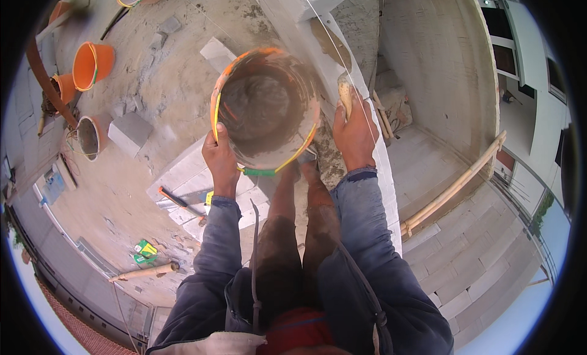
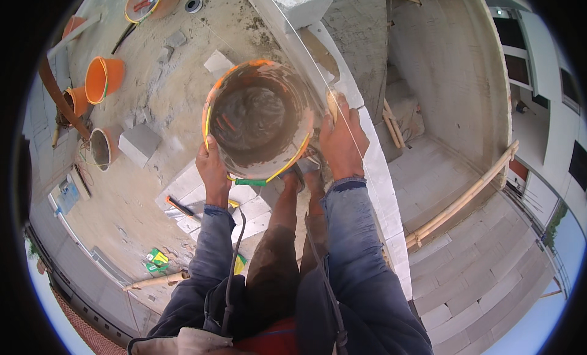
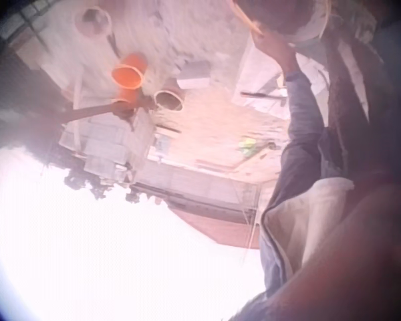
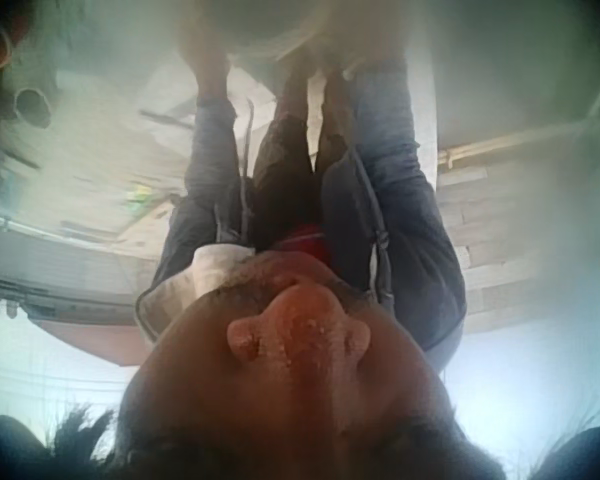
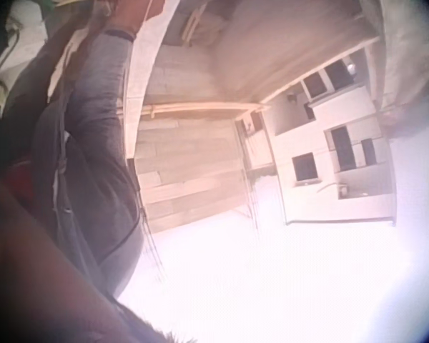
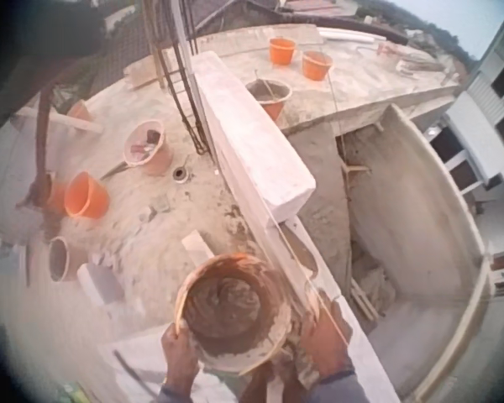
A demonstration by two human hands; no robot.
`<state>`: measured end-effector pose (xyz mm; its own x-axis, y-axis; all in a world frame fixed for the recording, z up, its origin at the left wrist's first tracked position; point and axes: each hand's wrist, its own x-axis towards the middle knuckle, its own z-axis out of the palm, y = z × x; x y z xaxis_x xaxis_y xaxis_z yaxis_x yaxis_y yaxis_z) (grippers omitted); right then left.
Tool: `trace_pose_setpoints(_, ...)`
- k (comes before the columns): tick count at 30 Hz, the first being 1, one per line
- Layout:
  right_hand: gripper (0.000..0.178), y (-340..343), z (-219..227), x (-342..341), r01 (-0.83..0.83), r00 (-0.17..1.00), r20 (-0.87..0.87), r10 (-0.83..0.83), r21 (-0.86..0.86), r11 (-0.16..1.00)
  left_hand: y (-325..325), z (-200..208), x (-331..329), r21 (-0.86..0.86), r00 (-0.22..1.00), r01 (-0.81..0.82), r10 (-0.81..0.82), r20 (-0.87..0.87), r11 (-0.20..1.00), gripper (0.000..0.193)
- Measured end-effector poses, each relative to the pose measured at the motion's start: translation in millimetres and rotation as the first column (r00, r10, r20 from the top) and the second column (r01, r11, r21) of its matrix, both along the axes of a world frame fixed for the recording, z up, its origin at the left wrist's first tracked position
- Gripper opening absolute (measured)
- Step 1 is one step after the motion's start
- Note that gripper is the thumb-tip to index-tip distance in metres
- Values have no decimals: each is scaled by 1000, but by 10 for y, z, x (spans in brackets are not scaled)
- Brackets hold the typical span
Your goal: The person scoops mortar from a bucket and spreads it along a low wall. They then place a white block onto the mortar and tap it into position with a hammer.
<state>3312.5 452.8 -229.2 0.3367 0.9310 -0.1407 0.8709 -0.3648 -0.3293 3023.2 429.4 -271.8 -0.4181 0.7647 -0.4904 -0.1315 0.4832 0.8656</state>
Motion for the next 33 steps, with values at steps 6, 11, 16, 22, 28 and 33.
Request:
trace_pose_setpoints(6, 61, -627, 81, 198, 66, 998, -5, -66, -65, 996, -217, 105, -168, -25, 998, 54, -54, -10, 998, 44)
trace_pose_setpoints(11, 60, -1102, 69, 388, 72, 997, -15, -72, -24, 997, -407, 172, -253, -54, 991, 118, -121, -55, 992, 44)
trace_pose_setpoints(16, 57, -1271, 61, 402, 89, 995, -47, -93, -79, 993, -545, 241, -282, -91, 983, 162, -168, -69, 983, 44)
trace_pose_setpoints(22, 50, -565, 140, 221, 138, 905, -415, -97, 69, 988, -683, 155, -259, -56, 976, 191, -196, -98, 980, 44)
trace_pose_setpoints(28, 49, -71, 0, 324, 280, 740, -605, -295, -123, 952, -795, 315, -41, -52, 981, 183, -186, -63, 982, 44)
trace_pose_setpoints(33, 49, -780, 231, 420, 311, 608, -662, -438, -309, 899, -1002, 455, -31, -51, 973, 201, -205, -102, 978, 46)
